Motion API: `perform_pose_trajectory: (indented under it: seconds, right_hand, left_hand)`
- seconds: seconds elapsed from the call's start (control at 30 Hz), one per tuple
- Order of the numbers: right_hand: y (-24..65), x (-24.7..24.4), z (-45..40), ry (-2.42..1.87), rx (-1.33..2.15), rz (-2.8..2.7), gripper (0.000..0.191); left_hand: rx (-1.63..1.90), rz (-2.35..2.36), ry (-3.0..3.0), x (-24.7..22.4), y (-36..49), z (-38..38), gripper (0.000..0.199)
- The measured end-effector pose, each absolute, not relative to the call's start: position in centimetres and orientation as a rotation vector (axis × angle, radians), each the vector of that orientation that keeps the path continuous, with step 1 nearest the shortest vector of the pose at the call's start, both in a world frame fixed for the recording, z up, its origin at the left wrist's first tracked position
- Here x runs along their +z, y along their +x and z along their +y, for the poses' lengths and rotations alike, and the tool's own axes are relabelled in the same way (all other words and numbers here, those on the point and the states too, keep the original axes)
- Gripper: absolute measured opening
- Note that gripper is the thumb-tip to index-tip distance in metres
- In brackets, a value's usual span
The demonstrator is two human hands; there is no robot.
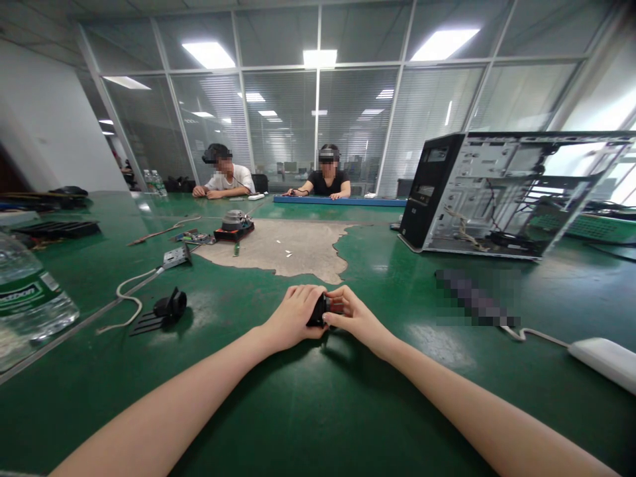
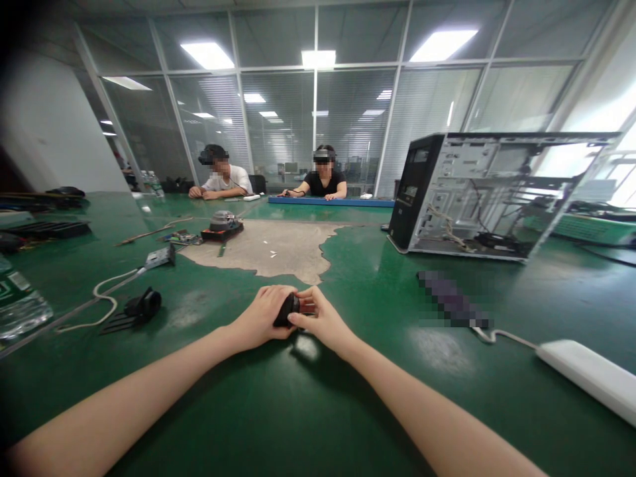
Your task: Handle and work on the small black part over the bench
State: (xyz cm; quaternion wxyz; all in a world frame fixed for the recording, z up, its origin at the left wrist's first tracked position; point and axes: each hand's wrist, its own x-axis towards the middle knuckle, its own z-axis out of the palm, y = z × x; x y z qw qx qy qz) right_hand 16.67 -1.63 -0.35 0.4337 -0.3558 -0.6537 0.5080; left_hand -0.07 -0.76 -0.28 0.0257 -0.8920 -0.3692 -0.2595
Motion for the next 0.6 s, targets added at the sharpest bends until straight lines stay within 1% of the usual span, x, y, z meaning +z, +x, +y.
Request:
perform_pose_trajectory:
  seconds: [0.13,0.3,0.4,0.5,0.6]
  right_hand:
    - [16.6,-0.55,-1.52,-0.931,1.267,-1.582,0.025]
    - [16.7,-0.77,-1.28,-0.945,1.278,-1.595,0.028]
    - [16.86,-0.66,-1.39,-0.878,1.278,-1.637,0.027]
    - [16.96,-0.51,-1.65,-0.804,1.273,-1.672,0.031]
    - [16.9,-0.51,-1.76,-0.815,1.26,-1.659,0.027]
  left_hand:
    - [-0.813,-1.13,-2.751,-0.31,-0.07,-0.77,0.056]
    - [-0.807,-1.128,-2.752,-0.29,-0.08,-0.78,0.054]
    - [-0.805,-1.134,-2.752,-0.29,-0.09,-0.77,0.053]
    - [-0.8,-1.135,-2.756,-0.31,-0.09,-0.75,0.055]
    - [-0.804,-1.138,-2.758,-0.29,-0.06,-0.77,0.056]
